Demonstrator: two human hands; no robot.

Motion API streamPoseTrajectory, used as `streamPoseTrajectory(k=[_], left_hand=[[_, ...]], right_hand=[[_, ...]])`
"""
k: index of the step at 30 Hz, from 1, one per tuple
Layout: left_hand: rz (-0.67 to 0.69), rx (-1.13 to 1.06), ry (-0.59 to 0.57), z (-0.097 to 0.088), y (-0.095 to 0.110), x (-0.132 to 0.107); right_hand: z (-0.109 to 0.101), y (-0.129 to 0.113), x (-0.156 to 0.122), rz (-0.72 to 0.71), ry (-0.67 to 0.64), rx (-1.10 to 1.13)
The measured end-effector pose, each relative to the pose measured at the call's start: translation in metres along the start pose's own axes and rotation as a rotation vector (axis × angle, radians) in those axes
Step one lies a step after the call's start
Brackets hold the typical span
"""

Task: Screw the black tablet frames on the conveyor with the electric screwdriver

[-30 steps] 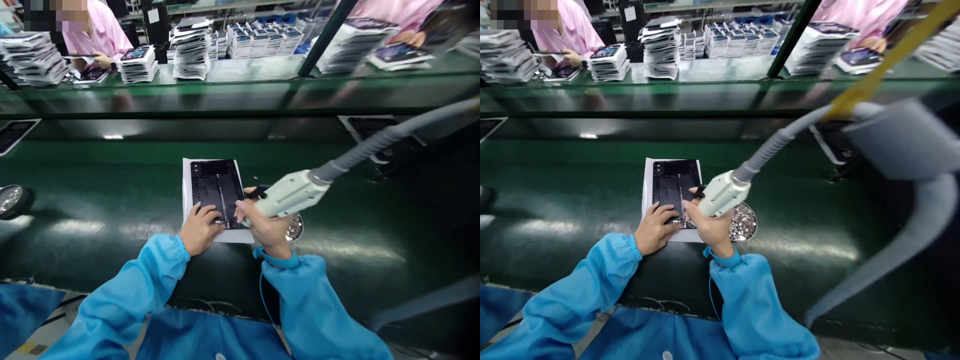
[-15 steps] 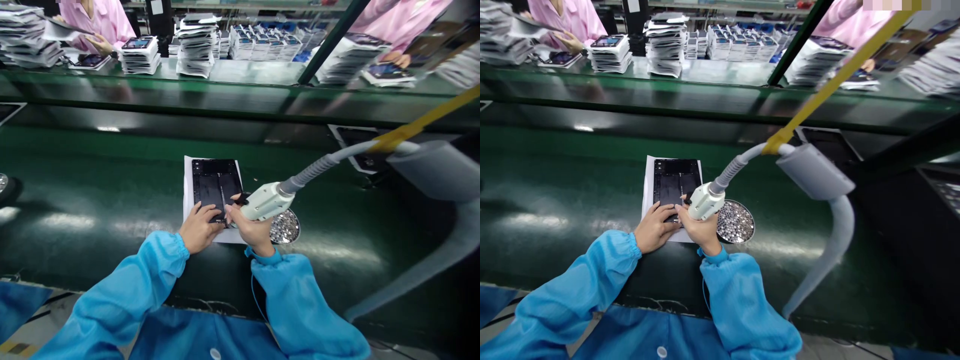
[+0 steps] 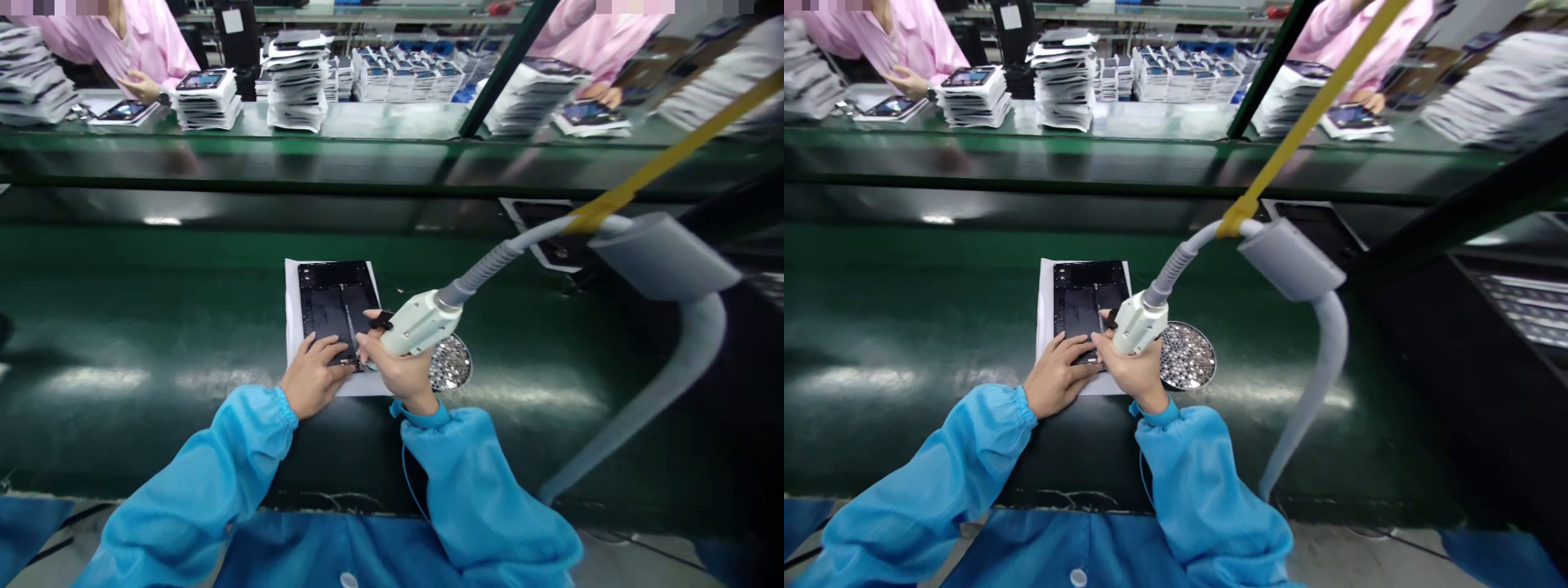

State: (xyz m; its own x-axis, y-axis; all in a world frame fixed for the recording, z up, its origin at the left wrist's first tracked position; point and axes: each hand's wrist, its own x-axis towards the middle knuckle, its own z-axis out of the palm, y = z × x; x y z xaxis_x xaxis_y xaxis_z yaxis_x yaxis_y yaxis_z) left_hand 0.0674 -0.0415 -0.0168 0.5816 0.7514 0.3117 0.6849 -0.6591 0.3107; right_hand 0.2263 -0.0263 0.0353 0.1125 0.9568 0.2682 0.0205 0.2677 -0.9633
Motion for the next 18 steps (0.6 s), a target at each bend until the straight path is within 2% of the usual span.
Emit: streamPoseTrajectory(k=[5, 9, 12, 18], left_hand=[[0.007, 0.018, 0.035, 0.0, -0.002, -0.001], [-0.043, 0.083, 0.037, -0.004, 0.001, -0.001], [-0.088, 0.144, -0.013, -0.008, 0.004, 0.001], [-0.076, 0.152, -0.046, -0.008, 0.002, 0.0]], right_hand=[[-0.037, -0.011, 0.017, -0.097, 0.149, 0.046], [-0.063, -0.002, 0.028, -0.159, 0.257, 0.08], [-0.067, 0.008, 0.031, -0.153, 0.3, 0.085], [-0.055, 0.014, 0.035, -0.118, 0.293, 0.092]])
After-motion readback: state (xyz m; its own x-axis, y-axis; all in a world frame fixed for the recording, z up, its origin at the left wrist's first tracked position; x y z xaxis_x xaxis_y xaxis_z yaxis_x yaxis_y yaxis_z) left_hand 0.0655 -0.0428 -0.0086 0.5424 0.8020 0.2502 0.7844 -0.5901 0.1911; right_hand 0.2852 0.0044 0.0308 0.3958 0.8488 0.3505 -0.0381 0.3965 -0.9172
